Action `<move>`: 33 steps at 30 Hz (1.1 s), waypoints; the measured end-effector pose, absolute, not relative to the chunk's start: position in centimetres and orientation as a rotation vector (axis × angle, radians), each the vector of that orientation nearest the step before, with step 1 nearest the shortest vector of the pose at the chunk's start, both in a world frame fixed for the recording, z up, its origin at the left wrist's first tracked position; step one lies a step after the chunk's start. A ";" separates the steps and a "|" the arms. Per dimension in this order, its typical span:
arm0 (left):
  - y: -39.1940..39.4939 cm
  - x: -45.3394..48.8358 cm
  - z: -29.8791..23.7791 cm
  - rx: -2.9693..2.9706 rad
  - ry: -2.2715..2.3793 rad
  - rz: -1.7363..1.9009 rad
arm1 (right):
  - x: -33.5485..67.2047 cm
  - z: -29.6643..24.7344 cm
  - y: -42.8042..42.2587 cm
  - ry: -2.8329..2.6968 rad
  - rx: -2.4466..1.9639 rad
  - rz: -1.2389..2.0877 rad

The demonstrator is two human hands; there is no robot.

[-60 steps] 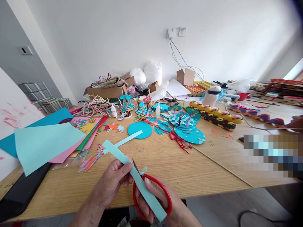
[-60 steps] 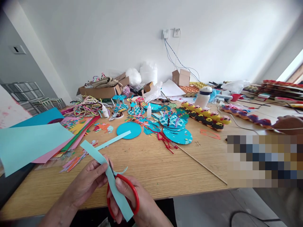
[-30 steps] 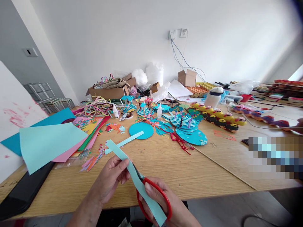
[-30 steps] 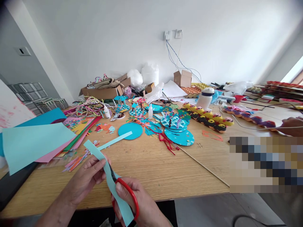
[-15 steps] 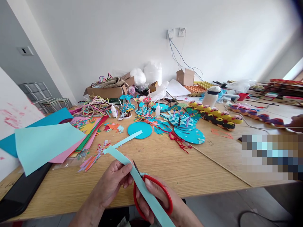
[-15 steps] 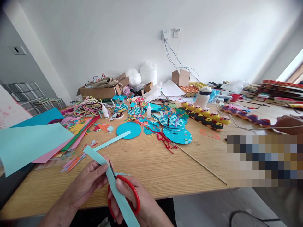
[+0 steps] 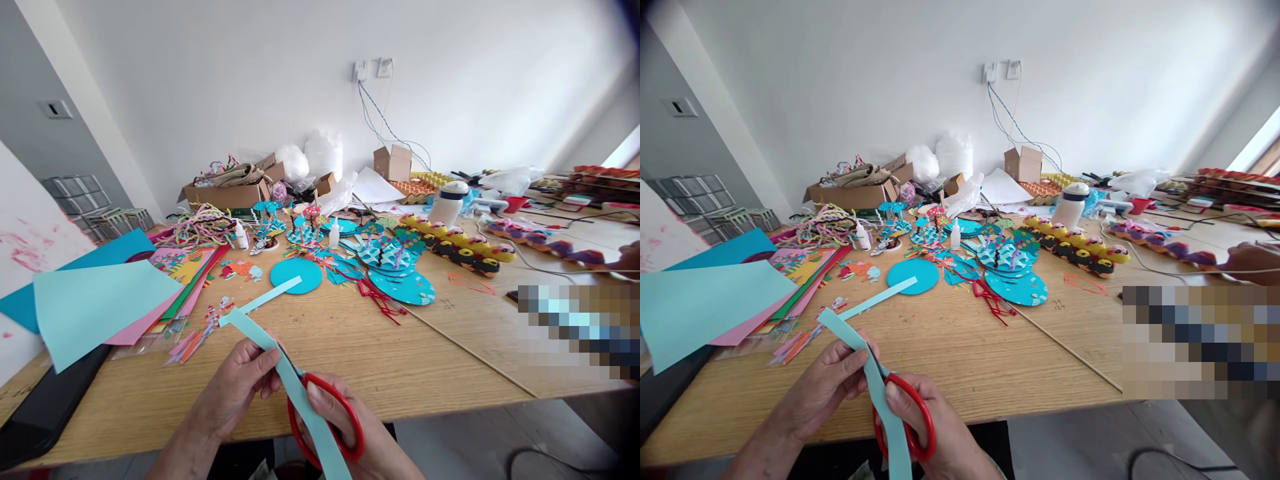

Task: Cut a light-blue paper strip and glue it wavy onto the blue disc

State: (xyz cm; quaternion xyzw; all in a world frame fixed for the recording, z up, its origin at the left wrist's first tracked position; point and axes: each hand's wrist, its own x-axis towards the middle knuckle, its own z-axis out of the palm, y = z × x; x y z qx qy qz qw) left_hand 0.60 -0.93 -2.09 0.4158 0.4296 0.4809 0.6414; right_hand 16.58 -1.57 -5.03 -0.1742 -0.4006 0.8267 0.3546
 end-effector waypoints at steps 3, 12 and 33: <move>-1.0 0.6 -2.2 0.943 0.982 1.099 | 16.8 -4.9 -1.6 -1.014 -0.503 2.143; -1.2 0.1 -1.8 0.908 0.999 1.202 | 16.9 -5.3 -1.5 -1.086 -0.563 2.135; -1.3 1.2 -1.9 0.920 0.977 1.129 | 16.9 -5.6 -1.7 -1.100 -0.379 2.187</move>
